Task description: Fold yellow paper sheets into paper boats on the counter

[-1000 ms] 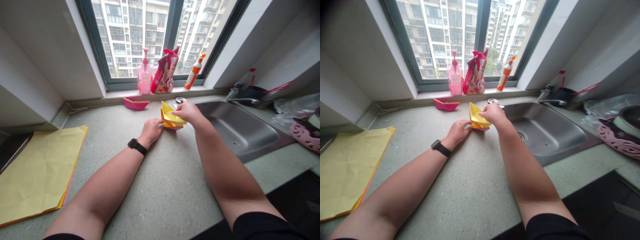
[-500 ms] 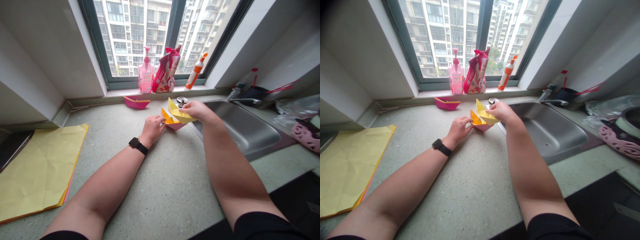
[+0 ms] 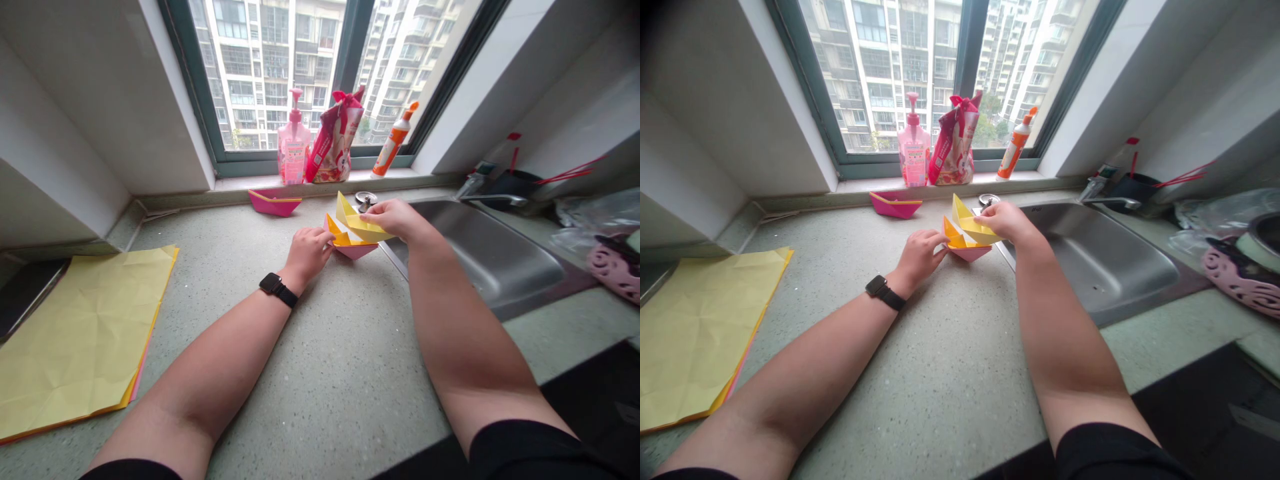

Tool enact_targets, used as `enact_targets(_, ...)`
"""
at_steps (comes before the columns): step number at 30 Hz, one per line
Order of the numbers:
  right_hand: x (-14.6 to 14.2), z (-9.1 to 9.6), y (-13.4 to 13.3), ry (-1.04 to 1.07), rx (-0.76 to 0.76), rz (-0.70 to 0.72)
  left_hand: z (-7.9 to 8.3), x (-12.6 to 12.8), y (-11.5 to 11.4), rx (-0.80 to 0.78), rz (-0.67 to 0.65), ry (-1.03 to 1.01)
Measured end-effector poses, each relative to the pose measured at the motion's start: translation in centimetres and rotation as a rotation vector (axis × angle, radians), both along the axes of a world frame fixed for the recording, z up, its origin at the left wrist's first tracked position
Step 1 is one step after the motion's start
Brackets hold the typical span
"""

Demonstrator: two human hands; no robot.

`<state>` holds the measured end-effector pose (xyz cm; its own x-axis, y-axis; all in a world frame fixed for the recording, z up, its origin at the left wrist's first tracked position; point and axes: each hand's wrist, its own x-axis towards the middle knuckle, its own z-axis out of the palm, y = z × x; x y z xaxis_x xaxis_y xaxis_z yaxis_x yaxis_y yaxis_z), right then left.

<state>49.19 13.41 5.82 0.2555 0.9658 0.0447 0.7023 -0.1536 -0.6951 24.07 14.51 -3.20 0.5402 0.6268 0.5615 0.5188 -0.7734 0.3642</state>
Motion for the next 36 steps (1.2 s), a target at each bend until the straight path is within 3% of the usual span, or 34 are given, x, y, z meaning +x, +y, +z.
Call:
enact_targets(3,0.03,-0.31,0.29,0.076,-0.162,-0.003,-0.02,-0.01,0.01,0.016,0.002,-0.005)
enact_targets(6,0.21,-0.61,0.58,0.116,-0.225,-0.002,-0.06,-0.01,0.03,0.027,0.005,-0.011)
enact_targets(28,0.17,-0.72,0.50,0.210,-0.201,0.024,-0.19,0.02,0.21,0.041,0.007,-0.034)
enact_targets(36,0.00,-0.60,0.45,0.157,-0.196,0.021,-0.17,-0.03,0.22,0.036,0.002,-0.040)
